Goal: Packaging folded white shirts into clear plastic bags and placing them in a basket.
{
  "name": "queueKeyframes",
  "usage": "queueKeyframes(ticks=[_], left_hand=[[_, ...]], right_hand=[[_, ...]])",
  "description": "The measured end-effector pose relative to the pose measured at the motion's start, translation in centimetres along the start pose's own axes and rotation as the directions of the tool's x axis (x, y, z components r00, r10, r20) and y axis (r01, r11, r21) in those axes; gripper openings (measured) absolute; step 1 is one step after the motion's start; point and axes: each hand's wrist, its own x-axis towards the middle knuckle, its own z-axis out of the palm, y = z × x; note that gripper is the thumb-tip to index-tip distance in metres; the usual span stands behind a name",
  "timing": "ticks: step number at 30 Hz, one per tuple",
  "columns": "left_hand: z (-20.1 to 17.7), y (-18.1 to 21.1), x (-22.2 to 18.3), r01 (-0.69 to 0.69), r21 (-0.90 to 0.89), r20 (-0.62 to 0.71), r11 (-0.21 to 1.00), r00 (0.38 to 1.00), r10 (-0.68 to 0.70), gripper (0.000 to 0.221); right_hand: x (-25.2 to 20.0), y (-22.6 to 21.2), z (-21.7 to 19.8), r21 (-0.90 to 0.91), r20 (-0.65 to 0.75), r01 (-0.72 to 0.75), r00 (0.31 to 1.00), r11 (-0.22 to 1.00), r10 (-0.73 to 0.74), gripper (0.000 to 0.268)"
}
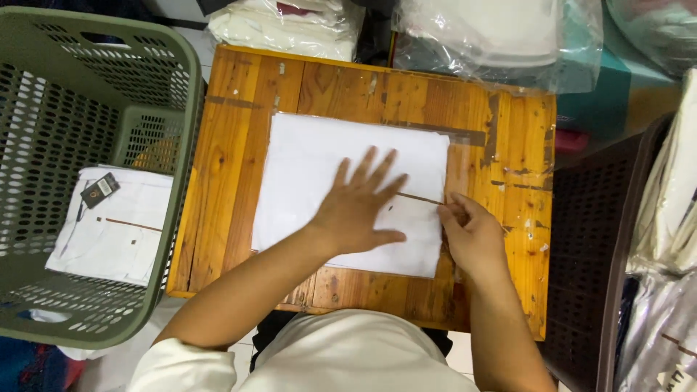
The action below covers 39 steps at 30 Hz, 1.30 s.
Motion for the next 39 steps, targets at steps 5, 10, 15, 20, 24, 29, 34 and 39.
queueKeyframes(ticks=[5, 10, 15, 20, 24, 29, 34, 39], left_hand=[[0.7, 1.5, 2.1, -0.023, 0.075, 0.201, 0.997, 0.98, 0.008, 0.11], [-0.4, 0.3, 2.2, -0.023, 0.01, 0.179, 1.0, 0.984, 0.021, 0.127], [-2.3, -0.8, 2.4, -0.011, 0.055, 0.189, 0.998, 0.982, 0.0, 0.123], [-1.9, -0.9, 2.5, -0.066, 0.112, 0.219, 0.992, 0.975, 0.041, 0.123], [-1.6, -0.9, 2.7, -0.068, 0.139, 0.198, 0.988, 0.979, 0.039, 0.122], [-1.3, -0.9, 2.8, -0.07, 0.155, 0.223, 0.985, 0.974, 0.034, 0.122], [-1.5, -0.8, 2.7, -0.074, 0.146, 0.234, 0.986, 0.971, 0.038, 0.122], [-0.6, -2.2, 2.6, -0.106, 0.13, 0.228, 0.986, 0.971, 0.074, 0.121]], right_hand=[[1.8, 2.4, 0.9, 0.048, 0.018, -0.075, 0.997, 0.996, 0.075, 0.051], [0.9, 0.9, 0.5, 0.225, 0.009, -0.046, 0.999, 0.973, 0.045, 0.047], [0.6, 0.5, 0.8, 0.349, -0.05, 0.001, 0.999, 0.937, 0.018, 0.045], [1.1, 1.3, 1.3, 0.383, -0.052, 0.02, 0.999, 0.924, 0.0, 0.044], [1.3, 1.1, 1.3, 0.36, -0.06, 0.041, 0.998, 0.932, -0.021, 0.044], [1.7, 1.3, 1.5, 0.298, -0.044, 0.049, 0.998, 0.953, -0.038, 0.046], [1.2, 0.1, 0.7, 0.288, 0.009, 0.022, 1.0, 0.958, -0.025, 0.043], [0.7, 1.7, -0.5, 0.43, 0.161, -0.095, 0.987, 0.898, 0.028, 0.057]])
